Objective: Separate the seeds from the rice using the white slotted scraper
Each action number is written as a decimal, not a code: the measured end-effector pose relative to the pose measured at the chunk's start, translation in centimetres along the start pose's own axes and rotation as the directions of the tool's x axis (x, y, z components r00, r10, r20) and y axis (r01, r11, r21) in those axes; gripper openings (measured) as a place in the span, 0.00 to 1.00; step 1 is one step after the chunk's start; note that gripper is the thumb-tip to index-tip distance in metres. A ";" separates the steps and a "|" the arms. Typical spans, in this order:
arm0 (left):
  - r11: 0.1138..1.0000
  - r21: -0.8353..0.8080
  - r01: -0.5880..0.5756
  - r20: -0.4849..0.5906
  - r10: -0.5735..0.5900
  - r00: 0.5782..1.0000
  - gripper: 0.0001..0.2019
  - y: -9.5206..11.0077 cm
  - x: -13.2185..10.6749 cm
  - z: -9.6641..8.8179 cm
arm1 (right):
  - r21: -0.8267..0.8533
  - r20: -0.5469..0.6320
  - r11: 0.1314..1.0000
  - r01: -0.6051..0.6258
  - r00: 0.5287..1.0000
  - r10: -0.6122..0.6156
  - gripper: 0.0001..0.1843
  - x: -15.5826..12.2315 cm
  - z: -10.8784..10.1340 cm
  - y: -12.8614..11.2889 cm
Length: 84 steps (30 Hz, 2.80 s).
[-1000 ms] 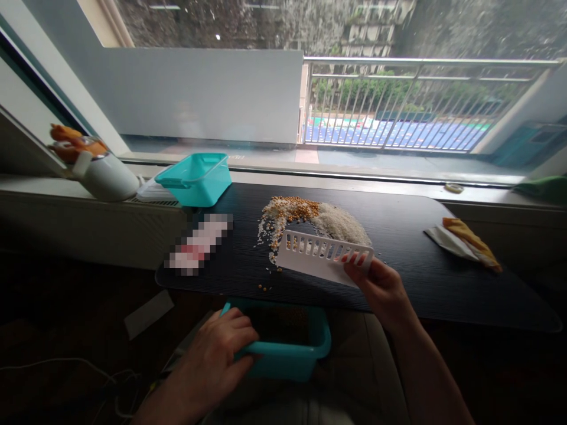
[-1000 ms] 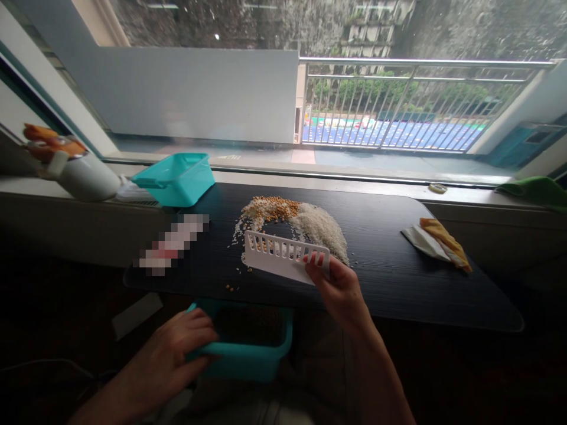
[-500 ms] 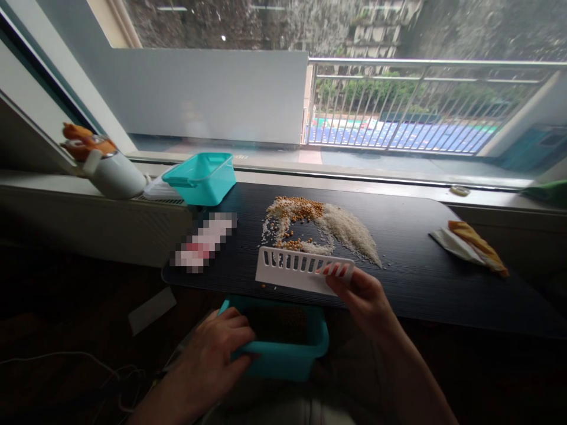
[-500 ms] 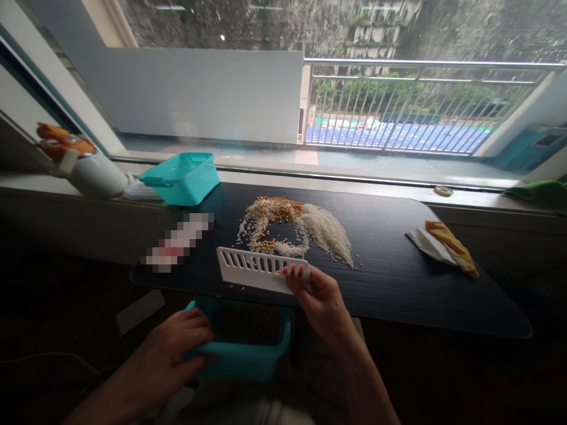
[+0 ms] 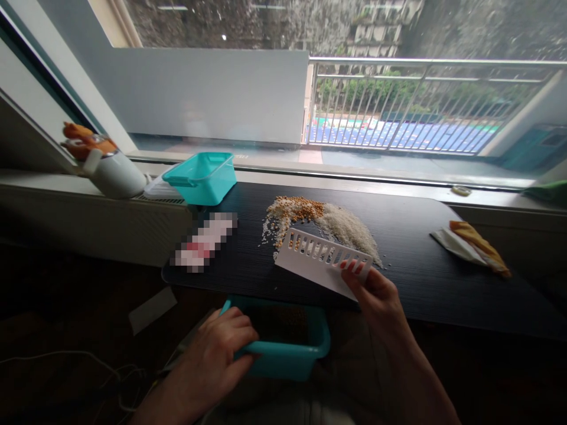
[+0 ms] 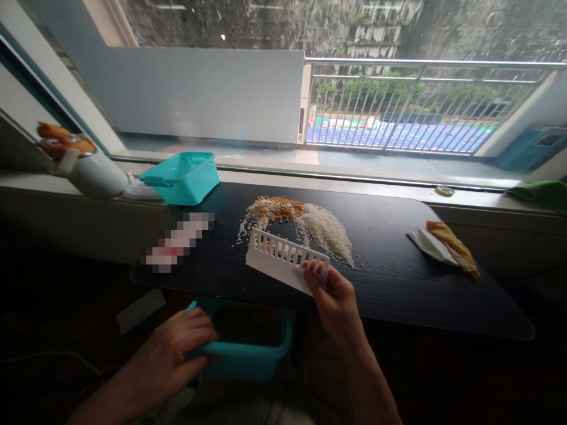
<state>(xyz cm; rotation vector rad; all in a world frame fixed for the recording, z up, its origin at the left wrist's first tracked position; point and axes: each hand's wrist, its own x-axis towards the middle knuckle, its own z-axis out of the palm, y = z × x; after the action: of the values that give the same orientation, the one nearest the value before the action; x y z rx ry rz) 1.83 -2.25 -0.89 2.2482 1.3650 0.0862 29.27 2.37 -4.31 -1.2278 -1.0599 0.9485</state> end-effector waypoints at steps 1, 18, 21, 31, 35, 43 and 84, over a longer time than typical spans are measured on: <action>1.000 0.002 0.004 0.003 -0.004 1.000 0.06 0.0 0.0 0.0 | 0.000 -0.039 1.000 0.001 0.999 -0.001 0.15 0.1 -0.2 0.0; 0.999 0.036 0.013 0.013 -0.014 1.000 0.06 -0.1 0.1 -0.2 | -0.014 0.030 0.999 0.051 0.998 -0.051 0.14 1.1 0.3 -1.9; 0.999 0.039 0.007 0.013 -0.008 1.000 0.05 -0.1 0.1 -0.2 | -0.014 0.066 0.999 0.049 0.997 -0.048 0.13 0.9 0.7 -1.9; 1.000 0.007 0.013 0.000 -0.013 1.000 0.05 -0.6 -0.4 -0.3 | -0.037 0.293 0.997 0.067 0.954 -0.053 0.12 -1.2 1.8 -2.3; 1.000 0.023 0.004 0.003 -0.004 1.000 0.06 -0.7 -0.2 -0.2 | 0.001 0.221 1.000 0.026 0.975 -0.025 0.13 -2.4 2.8 -1.7; 0.999 0.032 -0.007 -0.020 0.007 1.000 0.06 -0.5 -0.3 -0.2 | 0.034 -0.040 0.999 0.034 0.999 -0.032 0.17 -2.9 3.6 -0.4; 0.999 0.002 -0.040 0.017 0.040 0.999 0.08 0.5 0.4 0.0 | 0.008 -0.083 1.000 0.026 0.996 -0.025 0.12 -1.3 -2.1 -1.9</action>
<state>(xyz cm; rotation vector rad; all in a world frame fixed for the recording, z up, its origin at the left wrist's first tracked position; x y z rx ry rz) 2.48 -2.09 -0.77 2.2734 1.3119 0.0790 30.99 0.33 -2.64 -1.2332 -1.0024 0.8744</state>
